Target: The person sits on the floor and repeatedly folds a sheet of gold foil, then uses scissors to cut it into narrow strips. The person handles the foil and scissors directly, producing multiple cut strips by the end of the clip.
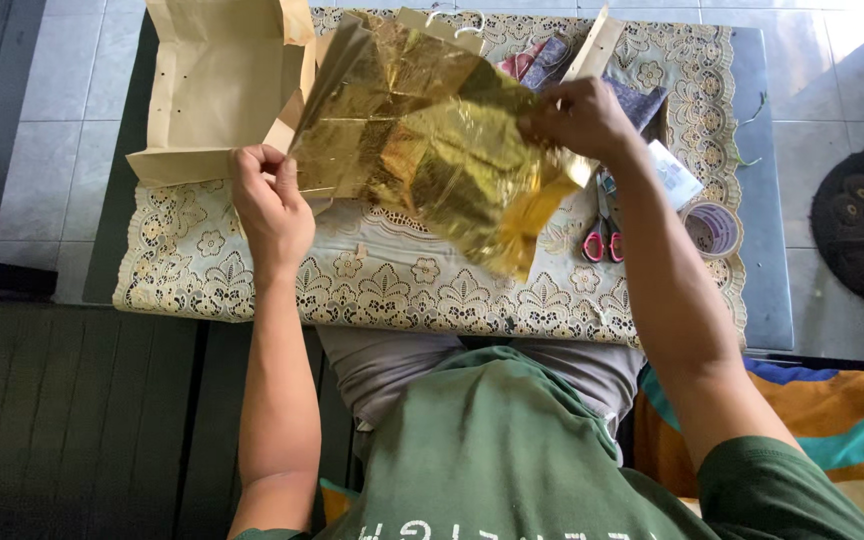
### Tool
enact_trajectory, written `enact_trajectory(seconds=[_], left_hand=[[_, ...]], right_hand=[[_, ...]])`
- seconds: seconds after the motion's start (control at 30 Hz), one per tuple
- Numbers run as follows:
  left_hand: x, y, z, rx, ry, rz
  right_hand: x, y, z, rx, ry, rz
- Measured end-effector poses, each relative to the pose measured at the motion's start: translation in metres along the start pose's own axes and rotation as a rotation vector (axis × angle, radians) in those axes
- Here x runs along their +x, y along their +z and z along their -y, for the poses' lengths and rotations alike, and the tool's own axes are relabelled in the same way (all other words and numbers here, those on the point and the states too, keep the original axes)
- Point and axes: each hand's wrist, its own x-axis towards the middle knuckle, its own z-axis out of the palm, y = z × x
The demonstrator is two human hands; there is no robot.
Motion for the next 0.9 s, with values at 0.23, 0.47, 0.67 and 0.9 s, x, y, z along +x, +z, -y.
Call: enact_trajectory(seconds=[0.23, 0.47, 0.67, 0.9], left_hand=[[-0.027, 0.019, -0.024, 0.031, 0.313, -0.018], [-0.066, 0.038, -0.029, 0.100, 0.635, 0.041], [-0.101, 0.074, -0.021, 0.126, 0.724, 0.250], [-0.131, 0.094, -0.016, 0.147, 0.770, 0.520]], right_hand=[[0.029, 0.030, 0.013, -0.293, -0.182, -0.714], [0.042, 0.039, 0.020, 0.385, -0.544, -0.487], [0.027, 0.043, -0.034, 0.736, -0.052, -0.251], [-0.026, 0.014, -0.070, 0.792, 0.108, -0.216]])
